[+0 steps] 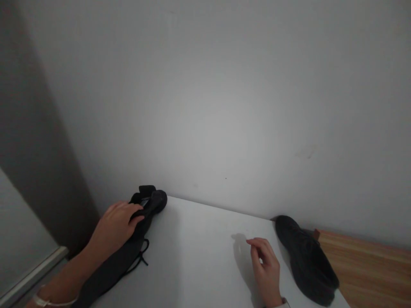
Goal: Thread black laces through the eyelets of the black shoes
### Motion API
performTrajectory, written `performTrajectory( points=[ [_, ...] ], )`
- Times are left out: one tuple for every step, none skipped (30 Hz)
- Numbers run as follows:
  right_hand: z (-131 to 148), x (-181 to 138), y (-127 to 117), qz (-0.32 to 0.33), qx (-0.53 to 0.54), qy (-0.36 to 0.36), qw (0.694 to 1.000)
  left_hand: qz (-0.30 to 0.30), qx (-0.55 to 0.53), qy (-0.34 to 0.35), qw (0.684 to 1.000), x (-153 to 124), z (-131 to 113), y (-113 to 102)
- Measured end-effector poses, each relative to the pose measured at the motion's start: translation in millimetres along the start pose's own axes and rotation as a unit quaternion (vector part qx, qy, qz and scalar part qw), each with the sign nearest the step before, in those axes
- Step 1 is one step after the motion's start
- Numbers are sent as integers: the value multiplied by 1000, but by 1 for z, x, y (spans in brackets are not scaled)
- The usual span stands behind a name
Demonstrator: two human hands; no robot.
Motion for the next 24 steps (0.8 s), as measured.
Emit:
performTrajectory(
  points=[
    [0, 0, 0, 0, 1, 1, 1000, -17, -28, -7, 999, -4, -13, -1],
    [0, 0, 0, -1, 1, 2, 1000, -33, -57, -6, 998, -9, -27, -1],
    [0, 0, 0, -1, 1, 4, 1000, -58, -83, 2, 995, -15, -41, -2],
    [0, 0, -1, -2, 0, 5, 1000, -78, -110, 19, 991, -21, -56, -2],
    [-1, -1, -1, -3, 0, 6, 1000, -99, -134, 41, 985, -27, -71, -2],
    [-1, -1, -1, -5, -1, 7, 1000, -112, -156, 65, 979, -33, -86, -1],
    [-1, -1, -2, -6, -2, 7, 1000, -127, -175, 86, 973, -39, -100, 0],
    [-2, -1, -2, -8, -3, 7, 1000, -139, -189, 105, 966, -44, -113, 2],
    [-2, -1, -3, -10, -4, 7, 1000, -142, -201, 120, 962, -48, -124, 3],
    [-2, -1, -4, -11, -4, 6, 1000, -140, -212, 132, 958, -52, -134, 6],
    [-3, -1, -4, -13, -5, 6, 1000, -138, -220, 146, 955, -55, -143, 8],
    [-3, -1, -5, -14, -5, 5, 1000, -134, -223, 157, 953, -58, -150, 10],
    [-3, -1, -5, -15, -5, 5, 1000, -132, -224, 168, 951, -60, -157, 13],
    [-2, 0, -5, -15, -5, 4, 1000, -130, -222, 177, 950, -62, -161, 15],
    [-2, 0, -5, -14, -5, 4, 1000, -128, -217, 185, 950, -64, -165, 16],
    [-1, 0, -5, -14, -4, 4, 1000, -127, -211, 192, 950, -66, -168, 18],
    [-1, 0, -5, -14, -4, 5, 1000, -124, -205, 197, 951, -68, -170, 19],
    [0, 0, -4, -14, -3, 6, 1000, -121, -198, 202, 952, -69, -172, 20],
    [1, 0, -4, -14, -2, 7, 1000, -117, -191, 208, 952, -71, -173, 21],
    [2, 0, -3, -14, -2, 8, 1000, -111, -184, 211, 953, -73, -174, 22],
    [3, -1, -2, -13, -1, 9, 1000, -106, -178, 216, 954, -74, -175, 23],
    [4, -1, -2, -12, -1, 10, 1000, -98, -173, 221, 955, -76, -176, 25],
    [4, -1, -2, -12, 0, 12, 1000, -91, -169, 225, 955, -79, -177, 27],
    [5, -1, -2, -11, 1, 14, 1000, -85, -164, 228, 956, -81, -178, 29]
  ],
)
Point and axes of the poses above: each hand's wrist, its own x-axis towards the middle knuckle, its own y-axis out of the palm, z = x × y, the point moved 3 cm from there along x, towards the middle knuckle, and after that the axes turned 8 degrees about -z, right-handed, at the moved point
